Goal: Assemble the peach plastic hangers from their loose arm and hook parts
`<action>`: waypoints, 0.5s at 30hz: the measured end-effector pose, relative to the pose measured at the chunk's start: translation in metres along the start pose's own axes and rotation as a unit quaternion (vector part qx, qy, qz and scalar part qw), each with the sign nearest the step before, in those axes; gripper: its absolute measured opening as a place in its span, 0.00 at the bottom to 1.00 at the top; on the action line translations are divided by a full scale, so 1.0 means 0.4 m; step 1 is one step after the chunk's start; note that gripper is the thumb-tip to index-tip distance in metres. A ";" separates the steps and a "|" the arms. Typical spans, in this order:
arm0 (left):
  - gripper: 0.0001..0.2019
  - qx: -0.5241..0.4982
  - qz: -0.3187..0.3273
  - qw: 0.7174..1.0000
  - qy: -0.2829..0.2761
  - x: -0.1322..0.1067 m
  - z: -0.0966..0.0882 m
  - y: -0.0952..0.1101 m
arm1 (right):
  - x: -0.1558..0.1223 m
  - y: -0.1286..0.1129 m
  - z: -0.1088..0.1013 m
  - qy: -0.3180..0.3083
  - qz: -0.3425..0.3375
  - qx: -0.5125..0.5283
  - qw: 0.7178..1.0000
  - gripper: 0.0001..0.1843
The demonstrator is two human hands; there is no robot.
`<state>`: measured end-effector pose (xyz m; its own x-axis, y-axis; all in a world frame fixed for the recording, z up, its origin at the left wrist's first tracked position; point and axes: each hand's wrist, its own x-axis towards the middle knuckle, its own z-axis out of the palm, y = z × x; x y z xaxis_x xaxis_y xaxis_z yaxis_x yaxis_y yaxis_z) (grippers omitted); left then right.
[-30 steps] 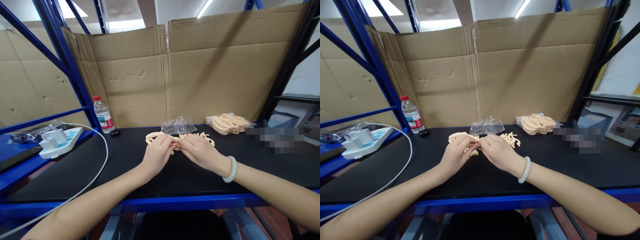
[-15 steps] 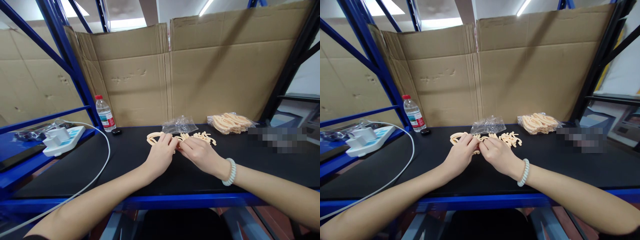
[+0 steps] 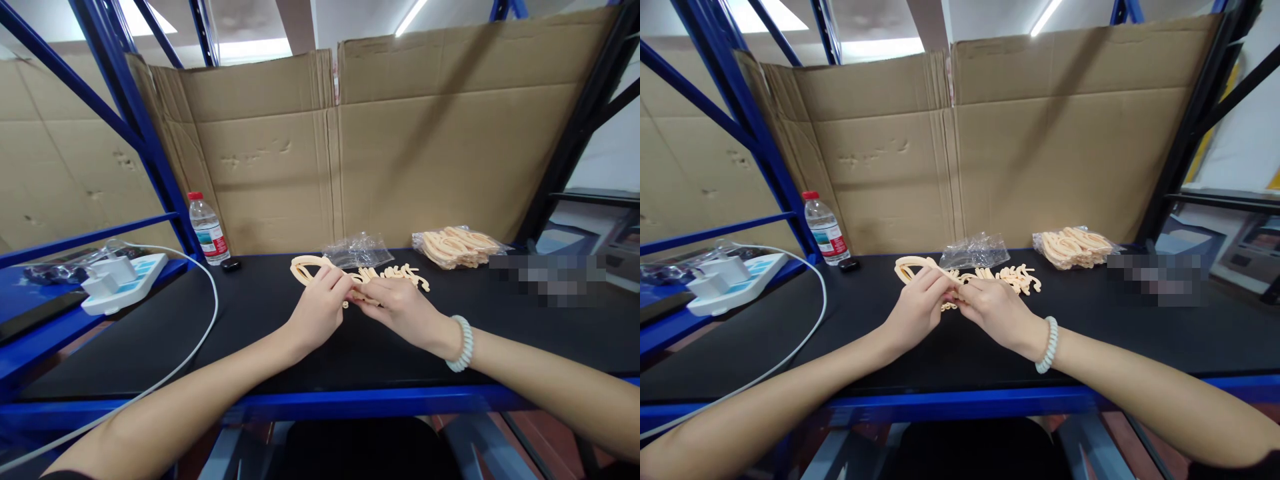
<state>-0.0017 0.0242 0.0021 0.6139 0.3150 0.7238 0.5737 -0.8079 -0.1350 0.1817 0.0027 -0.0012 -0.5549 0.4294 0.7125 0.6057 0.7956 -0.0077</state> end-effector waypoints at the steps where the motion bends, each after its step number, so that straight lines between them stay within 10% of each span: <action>1: 0.09 0.003 0.005 1.000 0.000 -0.001 0.000 -0.001 | 0.000 0.001 0.000 -0.002 0.002 0.005 1.000 0.06; 15: 0.09 0.029 0.090 0.994 -0.062 -0.007 -0.011 -0.007 | 0.001 0.009 -0.013 -0.055 0.022 0.053 0.997 0.09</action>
<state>-0.0074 0.0234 0.0034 0.7702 0.2296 0.5950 0.4758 -0.8281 -0.2964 0.1866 0.0036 0.0026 -0.5917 0.5042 0.6290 0.5708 0.8130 -0.1148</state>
